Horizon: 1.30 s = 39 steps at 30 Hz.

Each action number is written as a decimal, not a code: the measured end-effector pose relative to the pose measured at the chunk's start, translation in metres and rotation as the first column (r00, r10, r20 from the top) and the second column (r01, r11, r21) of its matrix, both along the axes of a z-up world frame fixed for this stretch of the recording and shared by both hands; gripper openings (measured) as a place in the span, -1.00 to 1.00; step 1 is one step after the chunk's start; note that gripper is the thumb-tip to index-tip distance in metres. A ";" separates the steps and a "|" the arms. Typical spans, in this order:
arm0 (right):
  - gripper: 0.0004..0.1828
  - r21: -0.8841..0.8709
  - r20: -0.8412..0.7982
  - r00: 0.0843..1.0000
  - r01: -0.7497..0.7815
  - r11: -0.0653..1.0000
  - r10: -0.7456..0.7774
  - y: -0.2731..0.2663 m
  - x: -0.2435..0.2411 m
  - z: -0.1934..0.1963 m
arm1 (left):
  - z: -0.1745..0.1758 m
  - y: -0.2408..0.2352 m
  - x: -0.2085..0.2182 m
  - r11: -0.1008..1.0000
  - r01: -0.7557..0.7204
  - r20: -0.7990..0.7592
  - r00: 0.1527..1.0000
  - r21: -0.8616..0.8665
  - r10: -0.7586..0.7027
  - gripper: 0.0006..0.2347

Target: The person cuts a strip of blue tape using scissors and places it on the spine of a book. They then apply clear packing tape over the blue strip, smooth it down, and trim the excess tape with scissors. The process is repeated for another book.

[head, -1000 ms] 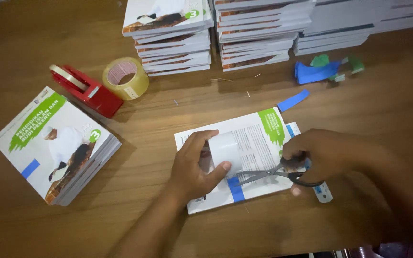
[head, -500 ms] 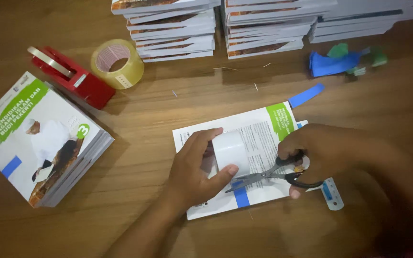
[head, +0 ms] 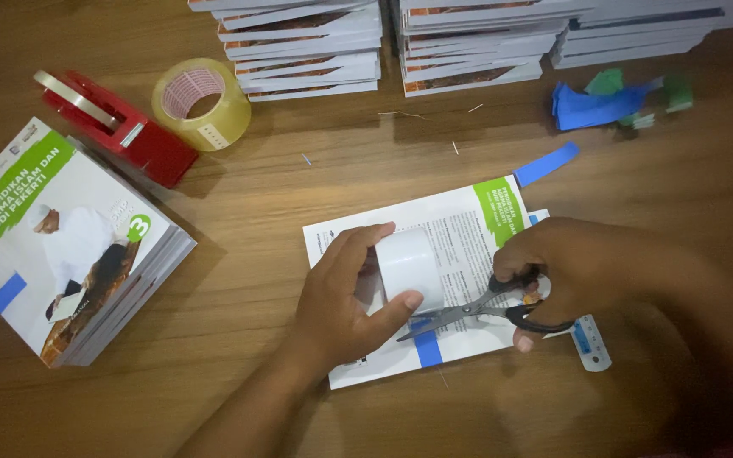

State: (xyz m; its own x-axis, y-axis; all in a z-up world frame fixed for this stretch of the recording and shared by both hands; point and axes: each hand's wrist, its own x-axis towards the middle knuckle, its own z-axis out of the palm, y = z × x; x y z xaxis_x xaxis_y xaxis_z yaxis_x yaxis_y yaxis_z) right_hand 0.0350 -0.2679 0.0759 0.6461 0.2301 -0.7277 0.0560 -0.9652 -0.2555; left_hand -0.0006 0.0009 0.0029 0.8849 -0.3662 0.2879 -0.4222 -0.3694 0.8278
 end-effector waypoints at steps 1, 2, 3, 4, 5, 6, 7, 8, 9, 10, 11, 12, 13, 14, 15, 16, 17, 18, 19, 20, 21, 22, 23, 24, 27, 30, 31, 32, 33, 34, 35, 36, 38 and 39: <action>-0.50 0.000 0.007 1.000 -0.017 1.000 0.017 0.000 0.000 0.000 | 0.000 0.000 0.000 1.000 0.000 -0.016 1.000 -0.004 0.000 -0.45; -0.50 0.001 0.007 1.000 -0.017 1.000 0.017 0.002 0.001 0.002 | -0.001 0.000 0.001 1.000 0.000 -0.016 1.000 -0.004 -0.001 -0.45; -0.48 -0.049 -0.002 0.999 -0.049 0.998 0.049 0.004 0.001 0.003 | -0.001 0.000 0.002 1.000 0.011 -0.005 1.000 0.028 -0.011 -0.46; -0.45 -0.097 -0.012 0.997 -0.082 0.992 0.081 0.006 0.002 0.004 | -0.002 0.000 0.003 0.998 0.020 0.004 1.000 0.060 -0.021 -0.45; -0.45 -0.097 -0.013 0.997 -0.082 0.992 0.081 0.004 0.002 0.001 | -0.001 0.000 0.002 0.998 0.020 0.003 1.000 0.061 -0.020 -0.45; -0.49 -0.058 -0.009 0.998 -0.062 0.996 0.061 0.002 0.002 -0.002 | 0.001 0.000 0.001 0.999 0.007 0.003 1.000 0.037 -0.007 -0.46; -0.53 -0.019 -0.007 0.999 -0.041 0.999 0.041 0.000 0.002 -0.005 | 0.002 0.000 0.000 1.000 -0.006 0.003 1.000 0.013 0.006 -0.46; -0.53 -0.018 -0.006 0.999 -0.041 0.999 0.040 0.003 0.002 -0.001 | 0.002 0.000 0.000 1.000 -0.006 0.004 1.000 0.014 0.006 -0.46; -0.55 -0.051 -0.043 0.999 -0.013 0.999 0.011 0.007 0.002 0.003 | 0.002 0.000 0.001 1.000 0.002 -0.006 1.000 0.031 -0.002 -0.46; -0.57 -0.086 -0.079 0.997 0.013 0.996 -0.020 0.010 0.002 0.008 | 0.003 0.000 0.001 0.999 0.010 -0.016 1.000 0.047 -0.010 -0.46; -0.57 -0.086 -0.079 0.997 0.013 0.996 -0.020 0.009 0.002 0.007 | 0.003 0.000 0.001 0.999 0.011 -0.015 1.000 0.047 -0.010 -0.46; -0.58 -0.080 -0.070 0.997 0.018 0.997 -0.024 0.009 0.001 0.006 | 0.003 0.000 0.001 0.999 0.007 -0.027 1.000 0.035 -0.006 -0.46; -0.58 -0.074 -0.061 0.998 0.024 0.997 -0.028 0.008 0.000 0.005 | 0.003 -0.001 0.001 1.000 0.002 -0.038 0.999 0.024 -0.001 -0.46; -0.58 -0.073 -0.061 0.998 0.024 0.997 -0.029 0.005 0.001 0.001 | 0.002 -0.001 0.001 1.000 0.003 -0.038 0.999 0.024 -0.002 -0.46; -0.62 -0.053 -0.037 0.999 -0.039 0.998 0.038 0.003 0.002 -0.003 | 0.000 -0.001 0.002 0.999 0.012 -0.016 1.000 0.045 -0.011 -0.46; -0.65 -0.033 -0.009 0.995 -0.103 0.994 0.103 0.000 0.002 -0.007 | -0.001 -0.001 0.003 0.998 0.020 0.008 1.000 0.067 -0.020 -0.45; -0.65 -0.032 -0.008 0.995 -0.103 0.994 0.102 0.000 0.002 -0.006 | -0.001 -0.001 0.002 0.998 0.020 0.009 1.000 0.068 -0.021 -0.45; -0.65 -0.008 -0.016 0.999 -0.033 0.999 0.032 0.001 0.001 -0.006 | 0.000 -0.001 0.001 0.999 0.012 0.002 1.000 0.034 -0.012 -0.45; -0.65 0.016 -0.025 0.999 0.038 0.999 -0.038 0.001 0.000 -0.005 | 0.000 0.000 0.000 1.000 0.004 -0.006 1.000 0.001 -0.004 -0.45; -0.65 0.017 -0.025 0.999 0.039 0.999 -0.039 0.002 0.000 -0.004 | 0.001 -0.001 0.000 1.000 0.005 -0.005 1.000 0.002 -0.005 -0.45; -0.66 0.005 -0.033 0.999 0.023 1.000 -0.023 0.003 0.001 -0.003 | 0.002 -0.001 0.000 1.000 0.001 -0.008 1.000 0.003 -0.001 -0.45; -0.67 -0.008 -0.042 0.999 0.008 1.000 -0.008 0.004 0.001 -0.002 | 0.002 -0.001 0.000 1.000 -0.002 -0.011 1.000 0.004 0.002 -0.45; -0.67 -0.008 -0.042 0.999 0.009 1.000 -0.009 0.005 0.002 0.000 | 0.002 -0.001 0.000 1.000 -0.002 -0.011 1.000 0.003 0.002 -0.45; -0.71 -0.019 -0.069 0.997 0.027 0.999 -0.029 0.007 0.002 0.002 | 0.001 -0.001 0.001 1.000 -0.001 -0.008 1.000 0.021 0.001 -0.45; -0.73 -0.054 -0.096 0.995 0.010 0.998 -0.015 0.008 0.004 0.001 | -0.002 0.000 0.003 0.999 -0.001 -0.037 0.999 0.049 0.003 -0.44; -0.72 -0.037 -0.076 0.996 0.037 0.999 -0.040 0.004 0.002 -0.004 | -0.002 0.001 0.002 0.999 -0.013 -0.072 0.997 0.037 0.016 -0.43; -0.71 0.003 -0.058 0.993 0.099 0.995 -0.099 0.003 0.000 -0.006 | -0.001 0.001 0.002 1.000 -0.024 -0.077 0.997 0.013 0.025 -0.42; -0.71 0.004 -0.056 0.993 0.100 0.995 -0.100 0.003 -0.001 -0.004 | -0.004 0.001 0.003 1.000 -0.023 -0.074 0.997 0.013 0.024 -0.42; -0.74 0.034 -0.050 0.994 0.103 0.994 -0.101 0.003 -0.002 -0.002 | -0.006 0.002 0.005 0.999 -0.029 -0.050 0.998 0.033 0.030 -0.42; -0.76 0.065 -0.042 0.994 0.104 0.992 -0.101 0.003 -0.003 -0.001 | -0.008 0.002 0.006 0.998 -0.036 -0.024 0.999 0.054 0.038 -0.40; -0.76 0.066 -0.039 0.994 0.104 0.992 -0.102 -0.007 -0.004 -0.014 | -0.010 0.003 0.007 0.998 -0.036 -0.020 0.999 0.054 0.037 -0.40; -0.60 0.147 0.034 0.999 0.032 0.989 -0.038 -0.016 -0.004 -0.027 | -0.011 0.004 0.008 0.996 -0.080 -0.155 0.985 -0.026 0.075 -0.49; -0.43 0.222 0.123 0.992 -0.040 0.974 0.013 -0.020 -0.004 -0.031 | -0.016 0.006 0.012 0.986 -0.131 -0.280 0.955 -0.101 0.098 -0.54; -0.37 0.160 0.055 0.998 0.031 0.987 -0.041 -0.015 -0.006 -0.022 | -0.020 0.008 0.015 0.980 -0.135 -0.297 0.951 -0.149 0.086 -0.55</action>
State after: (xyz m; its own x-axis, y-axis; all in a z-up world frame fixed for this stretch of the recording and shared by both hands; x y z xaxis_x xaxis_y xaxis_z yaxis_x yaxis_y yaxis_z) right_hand 0.0294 -0.2829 0.0538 0.6963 0.3155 -0.6447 0.0413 -0.9143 -0.4028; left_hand 0.0146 0.0091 -0.0173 0.9710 -0.2304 0.0631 -0.1212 -0.2474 0.9613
